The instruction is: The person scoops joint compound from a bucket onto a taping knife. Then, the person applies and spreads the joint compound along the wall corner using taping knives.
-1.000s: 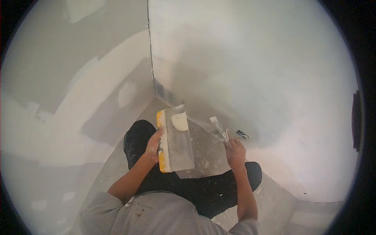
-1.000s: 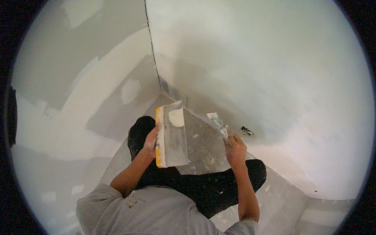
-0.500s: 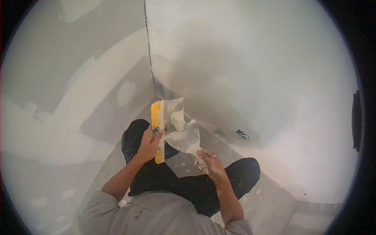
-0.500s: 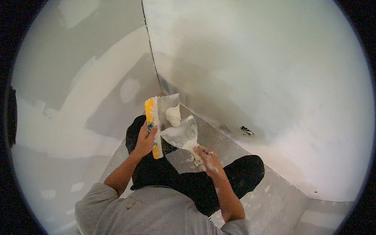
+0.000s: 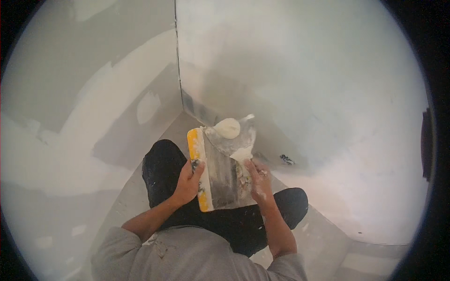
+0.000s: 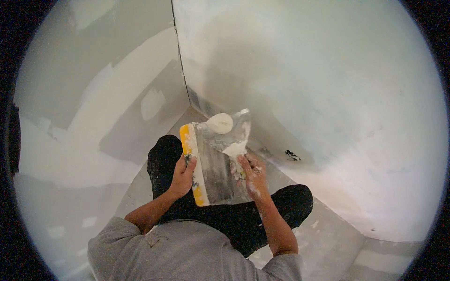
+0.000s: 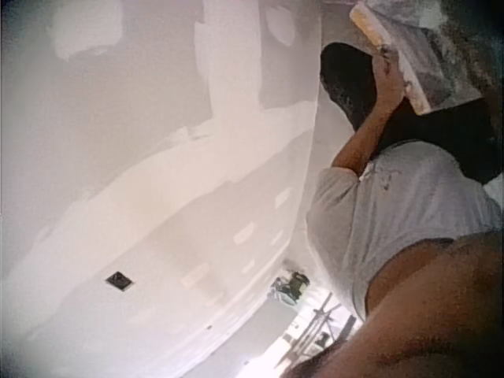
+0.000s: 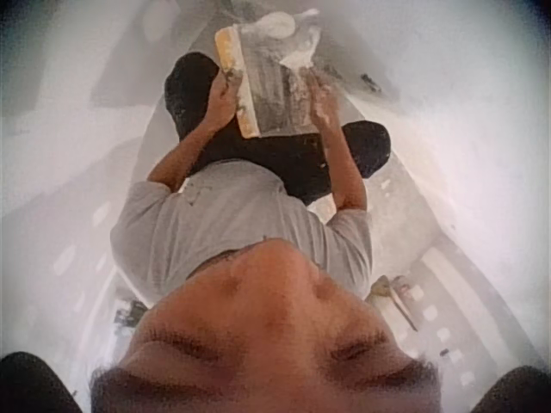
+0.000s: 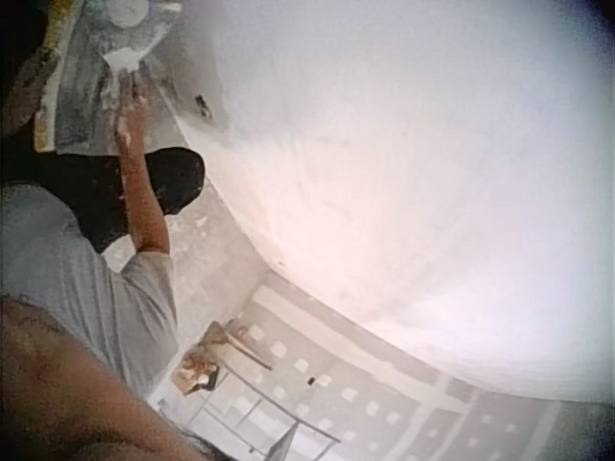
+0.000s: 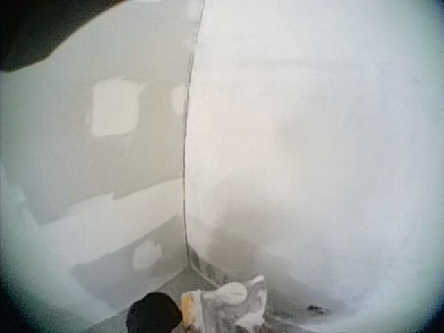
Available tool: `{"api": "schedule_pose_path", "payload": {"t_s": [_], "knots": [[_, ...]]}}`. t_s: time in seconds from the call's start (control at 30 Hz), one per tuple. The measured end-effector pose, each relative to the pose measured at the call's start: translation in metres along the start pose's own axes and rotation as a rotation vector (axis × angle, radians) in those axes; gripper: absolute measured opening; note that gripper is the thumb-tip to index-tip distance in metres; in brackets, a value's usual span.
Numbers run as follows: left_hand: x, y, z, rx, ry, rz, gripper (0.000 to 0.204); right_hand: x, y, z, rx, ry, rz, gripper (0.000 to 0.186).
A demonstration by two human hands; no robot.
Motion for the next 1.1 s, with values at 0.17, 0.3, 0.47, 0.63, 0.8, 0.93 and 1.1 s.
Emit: {"api": "schedule_pose_path", "payload": {"t_s": [0.17,0.3,0.47,0.63,0.8,0.93,1.1], "knots": [[-0.006,-0.017,-0.01,0.614,0.438,-0.15,0.045,0.007,0.032,0.025,1.125,0.887,-0.259,0.041],[-0.006,-0.025,-0.01,0.677,0.447,-0.112,0.048,-0.006,0.048,0.012,1.41,1.186,-0.218,0.048],[0.001,-0.037,-0.021,0.64,0.384,-0.253,0.055,-0.029,0.089,-0.021,1.601,1.017,-0.258,0.052],[-0.031,-0.064,0.003,0.765,0.316,-0.291,0.056,-0.041,0.186,0.028,1.604,0.704,-0.185,0.044],[-0.114,-0.034,0.129,0.819,0.348,-0.261,0.051,-0.003,0.241,0.116,1.282,0.663,-0.211,0.031],[-0.182,0.019,0.219,0.929,0.423,-0.379,0.05,0.041,0.194,0.166,0.904,0.632,-0.283,0.027],[-0.21,0.045,0.294,0.999,0.459,-0.487,0.05,0.093,0.124,0.169,0.733,0.453,-0.367,0.026]]}}
Point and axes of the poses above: each hand's wrist, its own x-axis away from the middle knuckle, its own y-axis out of the back of the hand, z = x × y, the point moved 1 cm from there along -x, towards the middle knuckle, and after that the axes turned 11 degrees about x, right-handed, at the moved point
